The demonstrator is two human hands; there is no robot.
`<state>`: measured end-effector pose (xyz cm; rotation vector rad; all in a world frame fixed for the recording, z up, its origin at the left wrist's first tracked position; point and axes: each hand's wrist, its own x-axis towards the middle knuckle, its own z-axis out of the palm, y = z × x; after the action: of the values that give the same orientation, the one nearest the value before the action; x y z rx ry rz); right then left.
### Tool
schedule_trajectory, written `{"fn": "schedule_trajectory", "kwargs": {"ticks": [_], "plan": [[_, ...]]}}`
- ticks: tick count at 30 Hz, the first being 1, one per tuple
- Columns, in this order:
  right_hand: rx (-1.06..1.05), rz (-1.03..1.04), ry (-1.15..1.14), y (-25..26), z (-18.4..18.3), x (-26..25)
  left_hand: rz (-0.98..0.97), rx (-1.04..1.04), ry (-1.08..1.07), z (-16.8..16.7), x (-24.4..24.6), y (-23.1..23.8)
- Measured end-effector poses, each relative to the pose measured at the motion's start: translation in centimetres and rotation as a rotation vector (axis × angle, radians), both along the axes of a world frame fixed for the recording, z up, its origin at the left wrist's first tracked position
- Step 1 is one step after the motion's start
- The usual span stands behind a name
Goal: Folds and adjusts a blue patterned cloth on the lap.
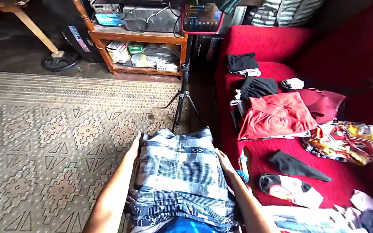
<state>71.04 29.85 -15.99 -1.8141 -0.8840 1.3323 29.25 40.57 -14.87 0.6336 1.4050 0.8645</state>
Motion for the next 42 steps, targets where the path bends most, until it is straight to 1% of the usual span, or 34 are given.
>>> {"fn": "schedule_trajectory", "kwargs": {"ticks": [2, 4, 6, 9, 10, 11, 12, 14, 15, 17, 18, 21, 25, 27, 30, 32, 34, 36, 39, 40, 42], "plan": [[0.014, -0.082, 0.091, 1.5, 0.7, -0.3, 0.008, -0.022, -0.049, 0.1, -1.4, 2.0], [-0.012, -0.123, 0.182, 2.7, 0.8, -0.6, 0.032, -0.047, -0.014, 0.5, -2.7, 2.9], [-0.047, -0.089, 0.272, 3.6, 1.5, -0.7, 0.03, -0.053, 0.067, 1.6, -3.8, 3.5], [-0.103, -0.006, 0.449, 3.5, 3.7, -1.3, 0.062, -0.031, 0.163, 3.7, -4.8, 3.7], [-0.135, 0.004, 0.494, 3.9, 3.3, -1.0, 0.095, -0.015, 0.184, 4.5, -5.1, 3.7], [-0.16, 0.014, 0.487, 4.4, 2.9, -0.6, 0.138, 0.009, 0.207, 5.4, -5.2, 3.7], [-0.188, -0.023, 0.434, 4.9, 2.8, -0.5, 0.172, 0.04, 0.226, 6.5, -5.4, 3.6], [-0.176, -0.2, 0.339, 6.4, 3.0, -0.1, 0.209, 0.118, 0.254, 8.8, -5.6, 3.5], [-0.123, -0.271, 0.341, 7.1, 3.2, 0.4, 0.22, 0.154, 0.262, 10.1, -5.8, 3.4], [0.005, -0.366, 0.337, 8.4, 5.1, 1.6, 0.22, 0.232, 0.277, 12.1, -6.3, 3.4], [0.075, -0.36, 0.315, 8.8, 6.5, 2.2, 0.211, 0.274, 0.293, 13.0, -6.6, 3.4], [0.232, -0.238, 0.221, 9.9, 11.2, 3.2, 0.221, 0.406, 0.335, 15.4, -7.0, 3.9], [0.478, -0.16, 0.158, 12.2, 16.4, 4.5, 0.329, 0.6, 0.36, 18.8, -7.7, 6.3], [0.621, -0.158, 0.168, 13.6, 19.6, 5.3, 0.351, 0.727, 0.37, 21.5, -8.3, 7.4], [0.782, -0.127, 0.185, 14.3, 24.2, 6.1, 0.373, 0.875, 0.358, 26.2, -8.3, 7.0], [0.851, -0.102, 0.214, 13.2, 26.2, 6.3, 0.378, 0.892, 0.312, 28.1, -8.1, 5.3], [0.866, -0.089, 0.239, 10.8, 26.8, 6.1, 0.338, 0.863, 0.27, 27.8, -8.6, 2.5], [0.842, -0.074, 0.232, 7.4, 25.1, 6.2, 0.309, 0.788, 0.266, 25.5, -9.6, -1.0], [0.771, -0.009, 0.179, 0.6, 19.7, 6.8, 0.257, 0.598, 0.365, 19.3, -10.6, -8.0], [0.714, -0.007, 0.138, -1.9, 17.7, 6.6, 0.224, 0.505, 0.397, 16.9, -10.8, -10.7], [0.529, -0.007, 0.048, -6.9, 13.1, 5.7, 0.147, 0.295, 0.434, 11.9, -11.4, -16.2]]}}
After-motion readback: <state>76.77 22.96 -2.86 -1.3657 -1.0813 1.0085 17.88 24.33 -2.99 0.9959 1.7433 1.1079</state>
